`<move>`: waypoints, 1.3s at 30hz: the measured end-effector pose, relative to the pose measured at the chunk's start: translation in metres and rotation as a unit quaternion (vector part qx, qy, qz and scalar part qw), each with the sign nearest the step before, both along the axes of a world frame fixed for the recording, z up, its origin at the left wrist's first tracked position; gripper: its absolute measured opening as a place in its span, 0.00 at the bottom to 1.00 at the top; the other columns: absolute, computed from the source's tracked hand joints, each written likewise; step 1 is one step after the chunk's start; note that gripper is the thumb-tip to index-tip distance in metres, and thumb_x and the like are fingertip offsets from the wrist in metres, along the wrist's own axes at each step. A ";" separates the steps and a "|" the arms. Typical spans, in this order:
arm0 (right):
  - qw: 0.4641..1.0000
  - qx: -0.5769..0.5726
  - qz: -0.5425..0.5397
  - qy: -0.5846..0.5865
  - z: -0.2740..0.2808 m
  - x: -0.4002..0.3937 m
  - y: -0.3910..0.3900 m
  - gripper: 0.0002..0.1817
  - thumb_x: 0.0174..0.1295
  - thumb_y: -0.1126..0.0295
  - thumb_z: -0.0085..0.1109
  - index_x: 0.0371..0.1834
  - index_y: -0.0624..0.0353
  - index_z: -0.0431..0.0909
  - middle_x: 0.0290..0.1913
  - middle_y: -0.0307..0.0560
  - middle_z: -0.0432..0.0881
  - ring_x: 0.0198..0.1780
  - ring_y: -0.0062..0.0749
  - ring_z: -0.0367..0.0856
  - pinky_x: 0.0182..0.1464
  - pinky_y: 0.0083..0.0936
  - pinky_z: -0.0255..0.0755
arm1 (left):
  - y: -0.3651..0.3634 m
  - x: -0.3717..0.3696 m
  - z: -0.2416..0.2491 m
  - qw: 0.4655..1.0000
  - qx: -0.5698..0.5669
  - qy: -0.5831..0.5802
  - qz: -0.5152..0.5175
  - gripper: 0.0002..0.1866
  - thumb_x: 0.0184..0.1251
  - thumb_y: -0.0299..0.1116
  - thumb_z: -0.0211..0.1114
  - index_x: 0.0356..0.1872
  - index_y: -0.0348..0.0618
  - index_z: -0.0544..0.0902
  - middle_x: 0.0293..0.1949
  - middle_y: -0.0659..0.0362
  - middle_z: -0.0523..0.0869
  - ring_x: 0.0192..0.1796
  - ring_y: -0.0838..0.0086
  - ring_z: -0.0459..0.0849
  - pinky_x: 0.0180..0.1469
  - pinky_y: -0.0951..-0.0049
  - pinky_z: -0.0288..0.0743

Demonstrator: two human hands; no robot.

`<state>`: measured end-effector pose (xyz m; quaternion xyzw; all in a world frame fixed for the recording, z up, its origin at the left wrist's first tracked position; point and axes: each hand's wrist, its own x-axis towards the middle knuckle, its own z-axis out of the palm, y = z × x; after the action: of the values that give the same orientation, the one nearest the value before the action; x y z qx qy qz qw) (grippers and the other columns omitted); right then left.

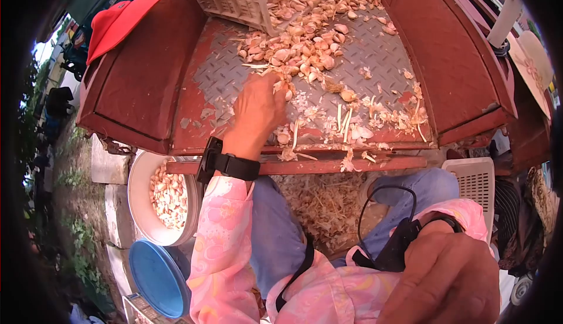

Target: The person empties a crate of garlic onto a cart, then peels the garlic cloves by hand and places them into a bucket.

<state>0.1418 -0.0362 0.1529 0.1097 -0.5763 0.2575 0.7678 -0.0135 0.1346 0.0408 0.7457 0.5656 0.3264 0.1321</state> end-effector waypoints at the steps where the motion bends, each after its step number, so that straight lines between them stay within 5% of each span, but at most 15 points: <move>1: 1.000 0.003 -0.017 0.011 -0.002 0.002 0.001 0.07 0.46 0.85 0.62 0.28 0.67 0.77 0.32 0.57 0.81 0.26 0.34 0.82 0.23 0.18 0.78 | 0.013 0.010 -0.008 0.998 0.012 0.065 0.013 0.13 0.53 0.31 0.61 0.39 0.37 0.81 0.36 0.46 0.82 0.38 0.59 0.81 0.41 0.65 0.74; 6: 0.956 -0.089 0.130 -0.247 -0.008 0.044 0.034 0.02 0.53 0.83 0.57 0.29 0.71 0.76 0.29 0.52 0.77 0.23 0.29 0.79 0.26 0.19 0.77 | 0.027 0.027 -0.031 0.992 -0.004 0.126 0.016 0.06 0.51 0.27 0.59 0.29 0.36 0.77 0.36 0.46 0.79 0.37 0.49 0.80 0.39 0.54 0.72; 8: 0.941 -0.158 0.077 -0.290 -0.028 0.047 0.054 0.07 0.53 0.82 0.59 0.35 0.69 0.74 0.30 0.49 0.76 0.27 0.30 0.78 0.29 0.19 0.76 | 0.023 0.024 -0.033 0.994 0.005 0.110 -0.022 0.05 0.49 0.26 0.60 0.28 0.36 0.78 0.36 0.47 0.80 0.38 0.50 0.80 0.39 0.56 0.73; 10: 0.883 -0.405 0.120 -0.204 -0.054 0.040 0.062 0.10 0.56 0.81 0.58 0.40 0.67 0.72 0.33 0.44 0.76 0.32 0.24 0.77 0.35 0.17 0.73 | 0.016 0.022 -0.031 0.994 -0.011 0.110 -0.020 0.06 0.49 0.25 0.61 0.29 0.37 0.79 0.34 0.48 0.81 0.35 0.53 0.81 0.37 0.60 0.74; 14: 0.813 -0.503 0.109 -0.274 -0.100 0.057 0.104 0.11 0.59 0.76 0.58 0.43 0.65 0.70 0.35 0.40 0.76 0.36 0.17 0.76 0.38 0.15 0.73 | 0.008 0.011 -0.038 0.988 -0.107 -0.101 -0.055 0.09 0.53 0.27 0.63 0.35 0.36 0.81 0.27 0.54 0.82 0.25 0.68 0.79 0.30 0.71 0.72; 16: 0.796 -0.526 0.105 -0.281 -0.108 0.062 0.113 0.10 0.59 0.75 0.58 0.41 0.65 0.70 0.34 0.39 0.76 0.35 0.16 0.77 0.35 0.13 0.74 | 0.003 0.010 -0.030 0.907 -0.250 -0.338 -0.009 0.08 0.63 0.29 0.58 0.36 0.33 0.80 0.27 0.63 0.80 0.28 0.83 0.73 0.29 0.82 0.69; 18: 0.758 -0.561 0.087 -0.321 -0.113 0.066 0.117 0.11 0.60 0.73 0.58 0.43 0.63 0.70 0.35 0.37 0.76 0.35 0.15 0.76 0.37 0.14 0.72 | -0.002 0.005 -0.022 0.873 -0.291 -0.390 -0.018 0.10 0.68 0.28 0.53 0.43 0.33 0.77 0.29 0.64 0.77 0.27 0.84 0.70 0.29 0.85 0.66; 21: 0.756 -0.566 0.071 -0.322 -0.119 0.062 0.119 0.11 0.60 0.73 0.58 0.42 0.64 0.71 0.34 0.39 0.77 0.34 0.16 0.77 0.35 0.14 0.73 | -0.012 -0.001 -0.011 0.693 -0.353 -0.628 -0.038 0.14 0.71 0.31 0.49 0.49 0.31 0.73 0.30 0.60 0.77 0.27 0.81 0.69 0.26 0.85 0.65; 22: 0.762 -0.561 0.057 -0.317 -0.119 0.061 0.119 0.11 0.59 0.72 0.58 0.41 0.65 0.71 0.33 0.40 0.77 0.33 0.17 0.78 0.34 0.14 0.74 | -0.018 -0.003 -0.011 0.693 -0.351 -0.628 -0.037 0.14 0.71 0.31 0.49 0.49 0.31 0.73 0.30 0.60 0.77 0.27 0.81 0.69 0.26 0.85 0.65; 25: 0.799 -0.527 0.032 -0.287 -0.112 0.051 0.111 0.10 0.58 0.73 0.59 0.40 0.65 0.73 0.34 0.40 0.78 0.33 0.17 0.77 0.36 0.15 0.73 | -0.037 -0.009 -0.021 0.481 -0.400 -0.753 -0.202 0.15 0.70 0.30 0.49 0.53 0.31 0.68 0.36 0.56 0.75 0.33 0.77 0.72 0.28 0.85 0.68; 28: 0.864 -0.363 -0.115 -0.331 -0.112 0.035 0.102 0.09 0.56 0.72 0.60 0.38 0.62 0.75 0.32 0.40 0.78 0.33 0.24 0.78 0.37 0.22 0.73 | -0.068 0.002 -0.021 0.509 -0.376 -0.763 -0.132 0.16 0.71 0.32 0.48 0.53 0.31 0.68 0.37 0.55 0.76 0.34 0.75 0.73 0.30 0.85 0.71; 32: 0.821 -0.147 -0.163 -0.526 -0.113 0.016 0.091 0.11 0.54 0.70 0.61 0.40 0.60 0.76 0.34 0.46 0.77 0.37 0.40 0.77 0.41 0.31 0.71 | -0.120 0.034 -0.004 0.430 -0.385 -0.813 0.072 0.16 0.72 0.35 0.47 0.51 0.31 0.70 0.37 0.53 0.75 0.33 0.74 0.72 0.28 0.83 0.71; 35: 0.807 -0.159 -0.164 -0.544 -0.118 0.011 0.104 0.13 0.54 0.69 0.61 0.42 0.60 0.76 0.35 0.49 0.77 0.38 0.43 0.76 0.42 0.33 0.70 | -0.135 -0.017 -0.042 0.330 -0.370 -0.865 -0.074 0.17 0.72 0.38 0.48 0.46 0.32 0.75 0.36 0.54 0.76 0.30 0.76 0.71 0.24 0.85 0.68; 37: 0.773 -0.155 -0.234 -0.569 -0.116 0.015 0.135 0.11 0.55 0.68 0.58 0.39 0.62 0.75 0.32 0.51 0.75 0.39 0.47 0.75 0.41 0.38 0.70 | -0.140 -0.064 -0.023 0.399 -0.279 -0.871 -0.065 0.15 0.72 0.37 0.49 0.43 0.33 0.75 0.33 0.54 0.75 0.28 0.77 0.68 0.20 0.86 0.62; 39: 0.680 -0.138 -0.317 -0.647 -0.119 0.022 0.166 0.10 0.53 0.70 0.55 0.36 0.63 0.74 0.32 0.54 0.75 0.40 0.50 0.76 0.41 0.42 0.70 | -0.145 -0.128 -0.015 0.593 -0.140 -0.792 0.030 0.14 0.72 0.37 0.49 0.42 0.34 0.75 0.32 0.57 0.75 0.28 0.81 0.69 0.19 0.86 0.62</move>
<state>0.1635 0.1296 0.0335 -0.3812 -0.8874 0.0821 0.2460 -0.1410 -0.0101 0.0257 0.1480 0.2988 0.7090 0.6214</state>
